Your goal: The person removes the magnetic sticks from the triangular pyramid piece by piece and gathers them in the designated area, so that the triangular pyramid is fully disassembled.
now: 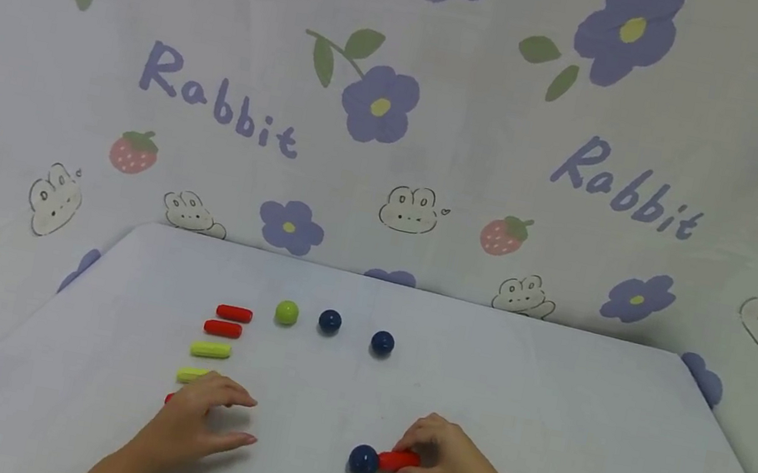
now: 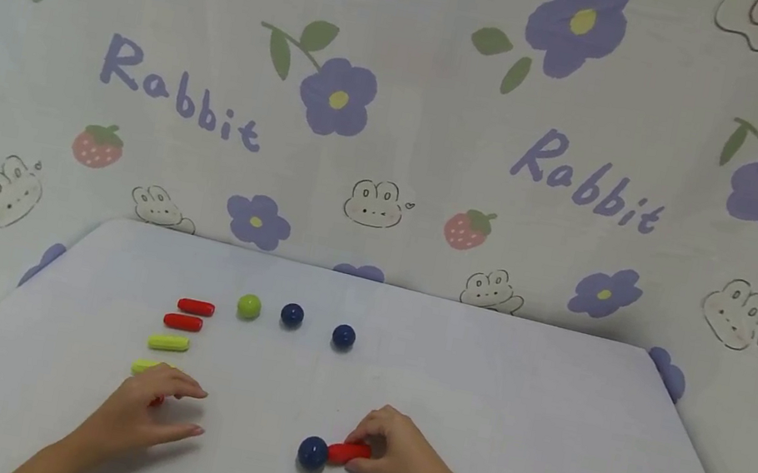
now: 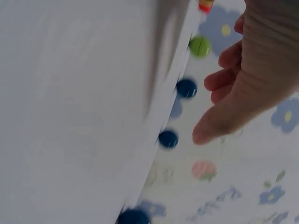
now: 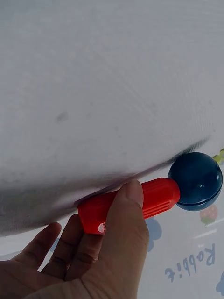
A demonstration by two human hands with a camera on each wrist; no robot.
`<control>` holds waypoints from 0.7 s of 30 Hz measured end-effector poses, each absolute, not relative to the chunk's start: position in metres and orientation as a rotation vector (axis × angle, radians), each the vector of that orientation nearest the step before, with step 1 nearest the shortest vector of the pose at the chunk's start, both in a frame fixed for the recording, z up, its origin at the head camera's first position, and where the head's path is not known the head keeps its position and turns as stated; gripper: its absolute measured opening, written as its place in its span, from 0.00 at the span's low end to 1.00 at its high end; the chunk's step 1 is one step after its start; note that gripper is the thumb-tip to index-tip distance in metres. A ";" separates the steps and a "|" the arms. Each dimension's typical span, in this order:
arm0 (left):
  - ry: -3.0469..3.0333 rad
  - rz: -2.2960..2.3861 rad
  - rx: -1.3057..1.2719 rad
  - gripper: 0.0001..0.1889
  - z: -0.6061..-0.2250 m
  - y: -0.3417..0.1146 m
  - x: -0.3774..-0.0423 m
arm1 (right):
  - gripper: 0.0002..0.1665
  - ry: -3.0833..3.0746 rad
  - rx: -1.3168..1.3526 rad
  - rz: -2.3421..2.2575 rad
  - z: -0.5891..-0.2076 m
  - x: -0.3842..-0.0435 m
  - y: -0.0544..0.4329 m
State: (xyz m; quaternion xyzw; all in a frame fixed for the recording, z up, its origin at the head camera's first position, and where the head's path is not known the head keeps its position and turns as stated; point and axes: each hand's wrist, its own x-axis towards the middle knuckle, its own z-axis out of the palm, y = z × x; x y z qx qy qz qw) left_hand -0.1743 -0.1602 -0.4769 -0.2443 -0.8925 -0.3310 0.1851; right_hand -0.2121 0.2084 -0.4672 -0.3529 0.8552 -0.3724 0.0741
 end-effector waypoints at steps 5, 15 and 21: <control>-2.632 -0.967 -0.740 0.19 -0.475 -0.127 -0.172 | 0.11 2.542 -1.029 -1.126 -0.467 -0.210 0.207; -2.764 -1.056 -0.901 0.24 -0.481 -0.071 -0.179 | 0.10 2.535 -1.015 -1.110 -0.468 -0.208 0.199; -2.758 -1.198 -0.918 0.23 -0.479 -0.053 -0.181 | 0.09 2.554 -1.054 -1.102 -0.468 -0.210 0.199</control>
